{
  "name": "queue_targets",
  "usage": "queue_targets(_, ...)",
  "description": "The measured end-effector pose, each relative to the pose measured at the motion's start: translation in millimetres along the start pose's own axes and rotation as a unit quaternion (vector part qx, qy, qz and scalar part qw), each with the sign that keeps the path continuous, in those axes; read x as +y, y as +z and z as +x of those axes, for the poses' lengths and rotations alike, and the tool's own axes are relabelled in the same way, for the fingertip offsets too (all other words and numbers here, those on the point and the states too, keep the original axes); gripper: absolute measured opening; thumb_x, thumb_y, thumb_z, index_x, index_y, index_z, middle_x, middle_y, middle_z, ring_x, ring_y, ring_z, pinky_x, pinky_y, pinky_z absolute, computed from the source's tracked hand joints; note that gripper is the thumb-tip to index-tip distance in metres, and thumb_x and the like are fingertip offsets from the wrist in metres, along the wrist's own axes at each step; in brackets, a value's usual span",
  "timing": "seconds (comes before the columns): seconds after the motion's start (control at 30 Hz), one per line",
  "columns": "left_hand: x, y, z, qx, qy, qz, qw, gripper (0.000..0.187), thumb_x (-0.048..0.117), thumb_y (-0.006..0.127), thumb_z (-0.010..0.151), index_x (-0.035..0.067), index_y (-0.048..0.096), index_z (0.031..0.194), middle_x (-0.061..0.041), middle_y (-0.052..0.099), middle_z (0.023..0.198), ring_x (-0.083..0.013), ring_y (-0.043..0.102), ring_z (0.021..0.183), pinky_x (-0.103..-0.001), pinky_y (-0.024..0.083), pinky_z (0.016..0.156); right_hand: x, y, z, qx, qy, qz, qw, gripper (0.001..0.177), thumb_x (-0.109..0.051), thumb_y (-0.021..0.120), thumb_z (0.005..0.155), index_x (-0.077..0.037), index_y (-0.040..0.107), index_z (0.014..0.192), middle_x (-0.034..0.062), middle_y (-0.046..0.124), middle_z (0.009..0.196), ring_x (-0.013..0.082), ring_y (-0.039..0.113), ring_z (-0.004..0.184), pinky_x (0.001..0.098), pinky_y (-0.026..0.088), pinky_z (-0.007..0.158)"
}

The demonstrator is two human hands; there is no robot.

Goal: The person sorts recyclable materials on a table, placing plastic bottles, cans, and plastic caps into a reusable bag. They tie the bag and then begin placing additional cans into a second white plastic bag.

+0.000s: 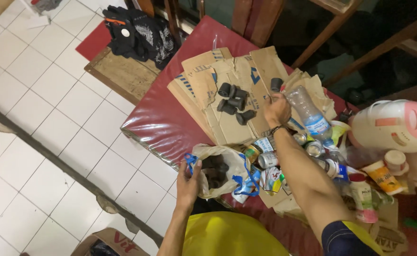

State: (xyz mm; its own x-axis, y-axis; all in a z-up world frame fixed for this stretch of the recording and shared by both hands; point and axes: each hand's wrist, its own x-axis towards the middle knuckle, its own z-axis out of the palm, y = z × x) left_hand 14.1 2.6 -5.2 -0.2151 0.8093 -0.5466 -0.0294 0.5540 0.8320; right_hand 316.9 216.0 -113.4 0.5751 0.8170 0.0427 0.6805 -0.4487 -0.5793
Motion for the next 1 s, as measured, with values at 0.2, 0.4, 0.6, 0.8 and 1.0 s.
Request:
queue_targets(0.2, -9, -2, 5, 0.002, 0.033, -0.001, 0.999, 0.045, 0.037, 0.064, 0.096, 0.008, 0.061, 0.131, -0.01, 0.073, 0.108, -0.0167, 0.068, 0.095, -0.031, 0.054, 0.086, 10, 6, 0, 0.012, -0.017, 0.057, 0.998, 0.019, -0.028, 0.077, 0.086, -0.011, 0.077, 0.095, 0.0156, 0.074, 0.097, 0.0341, 0.07, 0.091, 0.0433, 0.053, 0.078)
queue_targets(0.4, -5, 4, 4, -0.004, 0.027, -0.029, 0.999, 0.045, 0.034, 0.064, 0.095, 0.009, 0.059, 0.133, -0.009, 0.073, 0.105, -0.0159, 0.067, 0.087, -0.03, 0.054, 0.08, -7, -46, -47, -0.108, -0.003, 0.361, 0.926, 0.027, -0.024, 0.072, 0.1, 0.002, 0.066, 0.106, 0.003, 0.069, 0.079, 0.008, 0.059, 0.064, 0.0258, 0.044, 0.055)
queue_targets(0.6, -2, 6, 7, -0.007, 0.006, 0.008, 1.0, 0.043, 0.035, 0.065, 0.099, 0.006, 0.063, 0.129, -0.013, 0.07, 0.099, -0.0167, 0.061, 0.081, -0.033, 0.052, 0.073, -39, -127, -157, -0.318, -0.134, 0.346, 0.873, 0.025, -0.019, 0.07, 0.097, 0.001, 0.069, 0.112, 0.0001, 0.072, 0.082, 0.0046, 0.062, 0.07, 0.0207, 0.05, 0.061)
queue_targets(0.8, -3, 1, 5, -0.005, 0.012, 0.002, 1.0, 0.046, 0.038, 0.065, 0.095, 0.009, 0.061, 0.131, -0.011, 0.073, 0.102, -0.0165, 0.067, 0.087, -0.032, 0.054, 0.08, -32, -123, -157, -0.309, -0.069, 0.285, 0.904, 0.027, -0.024, 0.07, 0.097, -0.002, 0.072, 0.113, 0.0023, 0.076, 0.085, 0.0067, 0.067, 0.074, 0.0227, 0.051, 0.065)
queue_targets(1.0, -10, -7, 2, 0.001, 0.013, 0.005, 1.0, 0.048, 0.038, 0.064, 0.096, 0.01, 0.06, 0.134, -0.011, 0.073, 0.104, -0.0184, 0.066, 0.091, -0.033, 0.053, 0.084, -33, -75, -98, -0.192, -0.089, 0.141, 0.967, 0.05, -0.039, 0.081, 0.086, -0.004, 0.069, 0.118, 0.0133, 0.072, 0.102, 0.0202, 0.07, 0.086, 0.0341, 0.054, 0.078)
